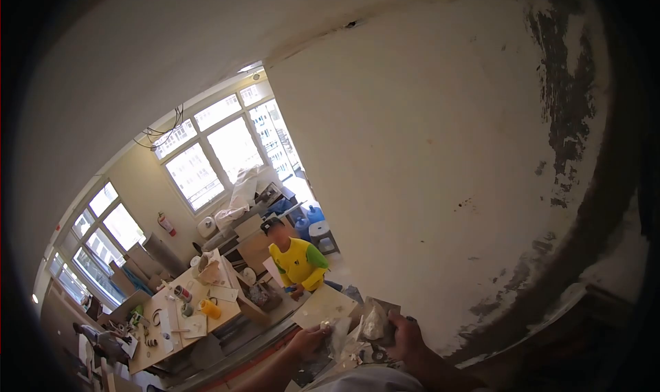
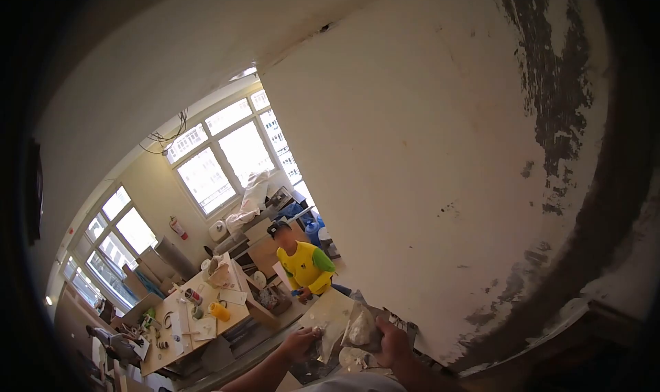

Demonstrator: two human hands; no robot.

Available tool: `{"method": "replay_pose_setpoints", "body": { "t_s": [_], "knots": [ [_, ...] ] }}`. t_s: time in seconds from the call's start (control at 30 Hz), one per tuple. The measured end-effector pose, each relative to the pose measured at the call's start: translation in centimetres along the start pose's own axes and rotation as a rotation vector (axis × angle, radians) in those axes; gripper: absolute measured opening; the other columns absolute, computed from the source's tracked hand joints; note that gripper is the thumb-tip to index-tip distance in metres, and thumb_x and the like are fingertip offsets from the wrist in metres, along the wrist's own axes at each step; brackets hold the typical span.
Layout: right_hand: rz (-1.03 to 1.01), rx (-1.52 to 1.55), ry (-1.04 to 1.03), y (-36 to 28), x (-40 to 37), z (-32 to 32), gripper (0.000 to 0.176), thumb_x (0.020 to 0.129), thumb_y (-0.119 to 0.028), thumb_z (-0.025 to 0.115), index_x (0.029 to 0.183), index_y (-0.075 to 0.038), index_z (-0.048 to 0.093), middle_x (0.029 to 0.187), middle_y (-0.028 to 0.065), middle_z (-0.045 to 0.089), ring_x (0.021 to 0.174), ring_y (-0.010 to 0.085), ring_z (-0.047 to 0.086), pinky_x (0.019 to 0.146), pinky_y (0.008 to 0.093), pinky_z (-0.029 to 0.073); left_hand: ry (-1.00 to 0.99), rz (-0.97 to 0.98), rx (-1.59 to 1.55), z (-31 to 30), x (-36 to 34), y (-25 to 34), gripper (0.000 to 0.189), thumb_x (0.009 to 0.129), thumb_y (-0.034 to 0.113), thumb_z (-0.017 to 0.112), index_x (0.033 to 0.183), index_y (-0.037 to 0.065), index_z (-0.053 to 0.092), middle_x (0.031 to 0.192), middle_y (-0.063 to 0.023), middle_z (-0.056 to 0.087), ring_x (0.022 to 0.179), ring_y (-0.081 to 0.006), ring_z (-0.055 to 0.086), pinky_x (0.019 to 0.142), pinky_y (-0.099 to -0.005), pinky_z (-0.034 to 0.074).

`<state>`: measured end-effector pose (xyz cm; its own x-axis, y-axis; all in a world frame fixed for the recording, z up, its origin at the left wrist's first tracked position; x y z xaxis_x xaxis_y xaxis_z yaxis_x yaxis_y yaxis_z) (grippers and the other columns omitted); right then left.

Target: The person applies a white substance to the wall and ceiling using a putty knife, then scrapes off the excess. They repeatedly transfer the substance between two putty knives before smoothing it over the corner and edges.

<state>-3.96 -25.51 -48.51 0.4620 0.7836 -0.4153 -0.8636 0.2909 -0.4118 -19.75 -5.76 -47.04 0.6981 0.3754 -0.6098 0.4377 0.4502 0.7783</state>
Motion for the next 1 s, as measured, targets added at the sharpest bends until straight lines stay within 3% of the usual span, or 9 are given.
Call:
{"method": "replay_pose_setpoints", "body": {
  "t_s": [0.1, 0.2, 0.27, 0.4, 0.57, 0.63, 0.7, 0.77, 1.0],
  "knots": [
    [0.021, 0.034, 0.111, 0.1, 0.0, -1.0, 0.035, 0.098, -0.028, 0.048, 0.123, -0.004, 0.052, 0.116, 0.0135, 0.062, 0.106, 0.0321, 0.063, 0.095, 0.0541, 0.048, 0.005, -0.040, -0.211, -0.5, 0.3, -1.7, 0.029, 0.098, 0.025, 0.056, 0.117, 0.003, 0.058, 0.102, -0.0065, 0.066, 0.089, -0.0190, 0.066, 0.079, -0.0356, 0.055],
    [0.027, -0.027, 0.107, 0.7, 0.4, -2.6, 0.037, 0.098, -0.030, 0.049, 0.124, -0.004, 0.052, 0.118, 0.0129, 0.060, 0.108, 0.0303, 0.061, 0.095, 0.0523, 0.049, 0.004, -0.052, -0.148, 0.4, -0.5, -1.6, 0.030, 0.098, 0.020, 0.056, 0.121, 0.001, 0.056, 0.105, -0.0077, 0.066, 0.092, -0.0206, 0.066, 0.085, -0.0374, 0.054],
    [0.027, -0.046, 0.117, 0.3, -1.1, -1.7, 0.039, 0.098, -0.033, 0.052, 0.124, -0.004, 0.053, 0.119, 0.0107, 0.059, 0.111, 0.0248, 0.059, 0.094, 0.0462, 0.051, -0.087, -0.017, -0.205, 0.7, 0.0, -2.0, 0.032, 0.097, 0.017, 0.056, 0.124, 0.000, 0.053, 0.107, -0.0092, 0.065, 0.094, -0.0212, 0.066, 0.088, -0.0380, 0.054],
    [0.058, 0.028, 0.101, -1.0, -2.6, -0.7, 0.038, 0.098, -0.031, 0.050, 0.125, -0.004, 0.051, 0.120, 0.0122, 0.059, 0.112, 0.0291, 0.059, 0.096, 0.0503, 0.049, -0.223, -0.004, -0.196, 0.5, 2.1, -2.9, 0.036, 0.096, 0.013, 0.057, 0.128, -0.003, 0.050, 0.111, -0.0122, 0.065, 0.098, -0.0231, 0.066, 0.089, -0.0378, 0.053],
    [0.089, -0.006, 0.214, -2.5, -5.0, 0.4, 0.040, 0.098, -0.032, 0.049, 0.125, -0.002, 0.052, 0.122, 0.0128, 0.059, 0.113, 0.0285, 0.059, 0.099, 0.0497, 0.046, -0.193, 0.037, -0.081, 0.9, 2.7, -2.0, 0.036, 0.093, 0.009, 0.059, 0.126, -0.003, 0.050, 0.113, -0.0126, 0.065, 0.099, -0.0238, 0.066, 0.089, -0.0375, 0.053],
    [-0.084, -0.320, 0.176, -3.1, -6.0, 0.6, 0.041, 0.099, -0.033, 0.049, 0.125, -0.002, 0.053, 0.121, 0.0119, 0.060, 0.112, 0.0266, 0.059, 0.098, 0.0476, 0.047, -0.190, 0.044, -0.062, 0.9, 3.2, -2.0, 0.036, 0.092, 0.006, 0.059, 0.126, -0.003, 0.051, 0.113, -0.0125, 0.065, 0.098, -0.0233, 0.066, 0.089, -0.0369, 0.054],
    [-0.104, -0.335, 0.180, -3.5, -6.1, 0.2, 0.041, 0.099, -0.034, 0.049, 0.125, -0.002, 0.053, 0.120, 0.0112, 0.061, 0.112, 0.0251, 0.059, 0.098, 0.0458, 0.048, -0.234, 0.036, -0.064, 1.1, 3.9, -2.1, 0.036, 0.091, 0.004, 0.059, 0.126, -0.002, 0.052, 0.112, -0.0123, 0.065, 0.098, -0.0221, 0.067, 0.087, -0.0358, 0.054],
    [0.029, -0.048, 0.222, -3.7, -5.7, -0.4, 0.042, 0.099, -0.034, 0.050, 0.125, -0.002, 0.053, 0.119, 0.0107, 0.061, 0.111, 0.0240, 0.060, 0.097, 0.0444, 0.049, -0.242, 0.078, -0.071, 1.9, 3.1, -1.1, 0.035, 0.090, 0.003, 0.060, 0.123, -0.003, 0.053, 0.111, -0.0120, 0.065, 0.097, -0.0210, 0.067, 0.085, -0.0347, 0.054],
    [-0.121, -0.190, 0.195, -6.3, -7.2, 2.2, 0.041, 0.098, -0.035, 0.050, 0.124, -0.004, 0.055, 0.118, 0.0097, 0.062, 0.110, 0.0247, 0.061, 0.095, 0.0434, 0.050, -0.169, 0.137, -0.104, 6.1, -2.4, 5.8, 0.022, 0.092, 0.012, 0.062, 0.110, 0.000, 0.062, 0.098, -0.0071, 0.066, 0.089, -0.0192, 0.066, 0.078, -0.0313, 0.052]
  ]
}}
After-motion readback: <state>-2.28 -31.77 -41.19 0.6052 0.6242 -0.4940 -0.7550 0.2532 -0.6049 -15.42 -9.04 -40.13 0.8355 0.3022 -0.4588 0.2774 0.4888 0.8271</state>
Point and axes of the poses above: each hand's wrist, its own x-axis towards the middle knuckle, its own z-axis out of the palm, y = z × x, the point moved 5 cm from there along x, towards the middle knuckle
